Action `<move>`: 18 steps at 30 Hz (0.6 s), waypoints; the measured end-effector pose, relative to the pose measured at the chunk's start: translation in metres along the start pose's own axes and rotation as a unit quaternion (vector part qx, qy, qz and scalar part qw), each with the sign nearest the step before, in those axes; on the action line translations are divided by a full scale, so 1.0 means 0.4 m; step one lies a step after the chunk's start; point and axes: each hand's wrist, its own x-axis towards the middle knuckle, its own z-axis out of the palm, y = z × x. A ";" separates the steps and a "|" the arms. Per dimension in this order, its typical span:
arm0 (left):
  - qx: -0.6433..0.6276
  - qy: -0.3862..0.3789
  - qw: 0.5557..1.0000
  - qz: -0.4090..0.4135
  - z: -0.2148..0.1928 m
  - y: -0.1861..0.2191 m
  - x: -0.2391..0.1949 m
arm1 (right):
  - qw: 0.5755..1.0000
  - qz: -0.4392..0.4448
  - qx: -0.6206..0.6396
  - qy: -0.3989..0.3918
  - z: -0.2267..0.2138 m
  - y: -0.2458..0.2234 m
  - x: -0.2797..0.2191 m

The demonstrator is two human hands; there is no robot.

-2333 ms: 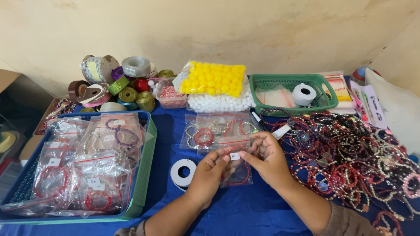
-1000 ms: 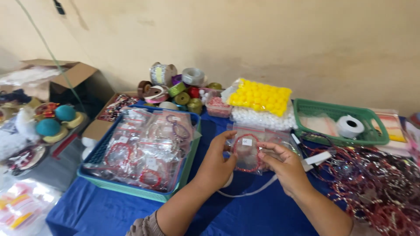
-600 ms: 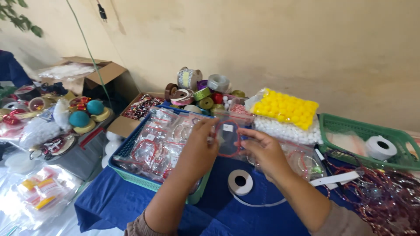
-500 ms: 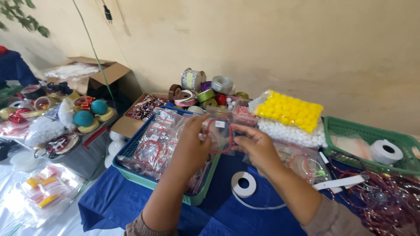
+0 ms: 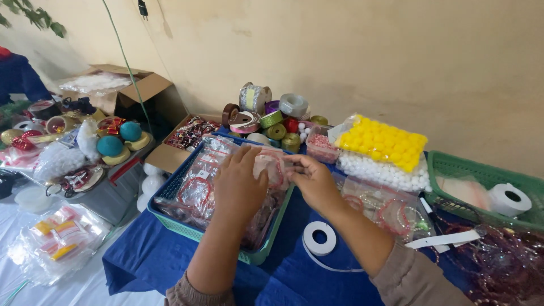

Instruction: The user is writing numbers on stickers and labeling small plastic bags containing bracelets on a workbench.

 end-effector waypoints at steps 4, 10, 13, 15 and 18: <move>-0.021 0.000 1.000 -0.004 -0.027 0.025 0.000 | 1.000 -0.003 -0.007 0.022 -0.014 -0.006 -0.013; -0.058 0.043 0.996 0.050 -0.071 0.070 -0.010 | 1.000 -0.014 0.006 0.016 -0.043 -0.022 -0.051; -0.091 0.021 0.992 0.088 -0.087 0.120 -0.024 | 1.000 0.000 0.000 0.022 -0.070 -0.042 -0.097; -0.141 -0.024 0.985 0.101 -0.071 0.154 -0.034 | 1.000 0.012 0.015 0.021 -0.095 -0.055 -0.134; -0.157 -0.049 0.977 0.139 -0.046 0.209 -0.057 | 1.000 0.002 0.009 0.025 -0.147 -0.089 -0.202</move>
